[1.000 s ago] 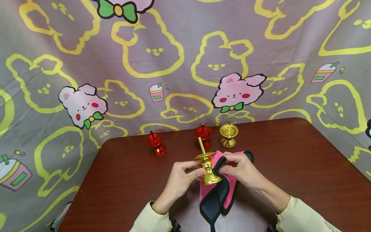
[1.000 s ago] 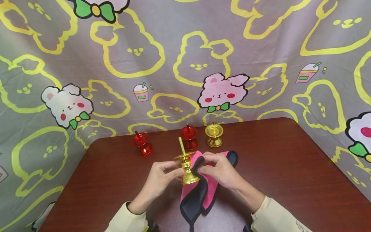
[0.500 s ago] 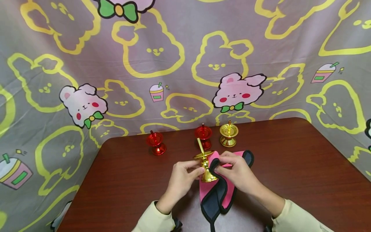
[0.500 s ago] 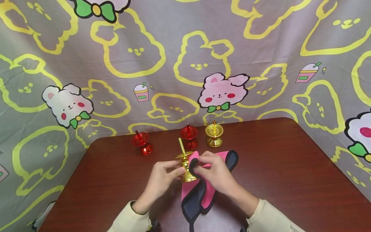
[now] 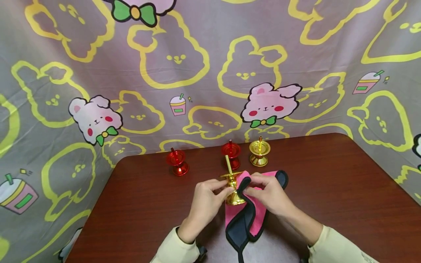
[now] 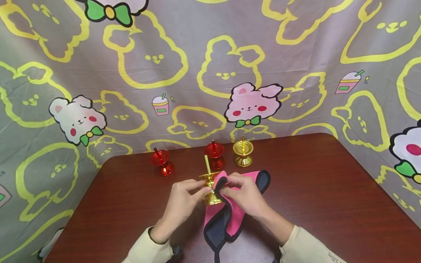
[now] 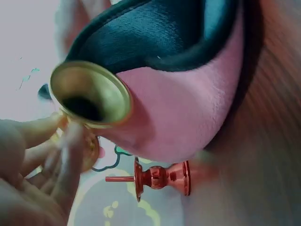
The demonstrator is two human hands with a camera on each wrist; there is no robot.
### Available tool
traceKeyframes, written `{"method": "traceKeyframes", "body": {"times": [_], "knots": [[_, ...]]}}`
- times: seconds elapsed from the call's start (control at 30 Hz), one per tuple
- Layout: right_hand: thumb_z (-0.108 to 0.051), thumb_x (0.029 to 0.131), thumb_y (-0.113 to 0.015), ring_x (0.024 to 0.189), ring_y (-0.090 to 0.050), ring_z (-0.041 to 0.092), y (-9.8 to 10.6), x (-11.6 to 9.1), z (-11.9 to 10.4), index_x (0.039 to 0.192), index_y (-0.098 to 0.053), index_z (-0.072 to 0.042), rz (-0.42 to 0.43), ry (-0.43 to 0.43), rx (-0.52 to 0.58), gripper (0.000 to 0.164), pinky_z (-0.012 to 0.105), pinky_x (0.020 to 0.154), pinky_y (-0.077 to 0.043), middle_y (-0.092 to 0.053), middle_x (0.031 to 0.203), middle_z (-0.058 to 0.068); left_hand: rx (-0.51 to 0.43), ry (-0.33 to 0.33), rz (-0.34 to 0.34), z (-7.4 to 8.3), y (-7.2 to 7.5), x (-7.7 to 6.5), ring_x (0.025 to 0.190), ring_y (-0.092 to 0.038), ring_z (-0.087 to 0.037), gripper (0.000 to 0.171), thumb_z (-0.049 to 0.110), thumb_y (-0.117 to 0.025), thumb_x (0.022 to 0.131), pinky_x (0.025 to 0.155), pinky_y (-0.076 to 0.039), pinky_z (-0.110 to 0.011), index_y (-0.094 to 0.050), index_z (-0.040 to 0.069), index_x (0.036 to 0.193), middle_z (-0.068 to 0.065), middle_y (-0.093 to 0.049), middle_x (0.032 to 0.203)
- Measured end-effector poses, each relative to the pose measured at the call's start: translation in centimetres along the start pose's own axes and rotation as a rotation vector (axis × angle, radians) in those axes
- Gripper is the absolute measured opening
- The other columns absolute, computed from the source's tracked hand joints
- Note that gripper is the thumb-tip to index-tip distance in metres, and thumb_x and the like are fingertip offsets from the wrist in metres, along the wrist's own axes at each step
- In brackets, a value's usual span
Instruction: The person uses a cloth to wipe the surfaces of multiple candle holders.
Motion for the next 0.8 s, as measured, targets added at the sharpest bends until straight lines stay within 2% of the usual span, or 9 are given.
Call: {"method": "traceKeyframes", "body": {"times": [0.1,0.17,0.23,0.33,0.43,0.53,0.67,0.8], "knots": [[0.007,0.093,-0.065,0.097,-0.067,0.017,0.8,0.1,0.8,0.115,-0.073,-0.003,-0.112,-0.071,0.343,0.026,0.032,0.087,-0.056,-0.072,0.107,0.005,-0.292,0.053,-0.007,-0.7,0.1,-0.1,0.067,-0.067,-0.012,0.023,0.005,-0.079,0.086,0.061,-0.058,-0.03,-0.077,-0.001,0.108,-0.009,-0.072,0.088],[0.009,0.096,-0.058,0.102,-0.067,0.017,0.9,0.0,1.0,0.12,-0.071,-0.005,-0.192,-0.096,0.531,0.031,0.033,0.091,-0.054,-0.072,0.112,0.005,-0.456,0.081,-0.009,-1.2,0.0,-0.3,0.072,-0.07,-0.015,0.022,0.0,-0.076,0.087,0.065,-0.06,-0.036,-0.075,-0.005,0.109,-0.015,-0.071,0.095],[0.009,0.098,-0.054,0.103,-0.066,0.015,0.9,0.0,1.1,0.12,-0.072,-0.009,-0.257,-0.106,0.643,0.034,0.032,0.094,-0.052,-0.071,0.113,0.004,-0.57,0.096,-0.014,-1.6,-0.2,-0.4,0.076,-0.071,-0.019,0.023,-0.002,-0.075,0.088,0.068,-0.06,-0.04,-0.073,-0.009,0.109,-0.02,-0.07,0.1],[0.009,0.099,-0.052,0.103,-0.065,0.014,0.6,-0.1,1.2,0.117,-0.072,-0.011,-0.306,-0.097,0.703,0.034,0.031,0.095,-0.051,-0.071,0.112,0.003,-0.676,0.14,-0.042,-2.1,-0.7,-0.7,0.079,-0.072,-0.021,0.027,-0.001,-0.075,0.088,0.07,-0.06,-0.042,-0.068,-0.013,0.111,-0.022,-0.07,0.102],[0.009,0.099,-0.053,0.103,-0.064,0.013,0.4,-0.3,1.4,0.115,-0.073,-0.012,-0.304,-0.107,0.712,0.033,0.03,0.092,-0.052,-0.071,0.11,0.002,-0.707,0.204,-0.088,-2.4,-1.2,-0.9,0.08,-0.071,-0.018,0.032,0.004,-0.075,0.09,0.072,-0.06,-0.042,-0.065,-0.014,0.115,-0.021,-0.072,0.099],[0.011,0.098,-0.053,0.103,-0.064,0.013,0.3,-0.4,1.5,0.114,-0.073,-0.012,-0.308,-0.11,0.715,0.034,0.03,0.092,-0.052,-0.071,0.11,0.001,-0.672,0.237,-0.127,-2.5,-1.4,-1.1,0.081,-0.069,-0.014,0.035,0.008,-0.073,0.092,0.074,-0.059,-0.04,-0.066,-0.013,0.118,-0.02,-0.072,0.102],[0.013,0.099,-0.05,0.103,-0.064,0.013,0.1,-0.3,1.4,0.115,-0.072,-0.01,-0.335,-0.068,0.728,0.036,0.03,0.092,-0.052,-0.07,0.111,0.002,-0.652,0.23,-0.149,-2.4,-1.3,-1.2,0.081,-0.07,-0.014,0.036,0.009,-0.072,0.093,0.075,-0.059,-0.047,-0.065,-0.013,0.121,-0.024,-0.07,0.106],[0.011,0.098,-0.053,0.099,-0.065,0.013,0.2,-0.2,1.2,0.113,-0.073,-0.009,-0.329,-0.049,0.694,0.032,0.03,0.089,-0.054,-0.071,0.108,0.003,-0.641,0.209,-0.145,-2.4,-1.2,-1.3,0.078,-0.07,-0.014,0.036,0.009,-0.071,0.094,0.075,-0.056,-0.055,-0.065,-0.013,0.122,-0.028,-0.07,0.104]]}}
Point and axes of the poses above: each hand's wrist, its own x-axis towards the middle knuckle, its own y-axis out of the back of the hand, z = x × y, the point moved 5 cm from there along x, towards the middle knuckle
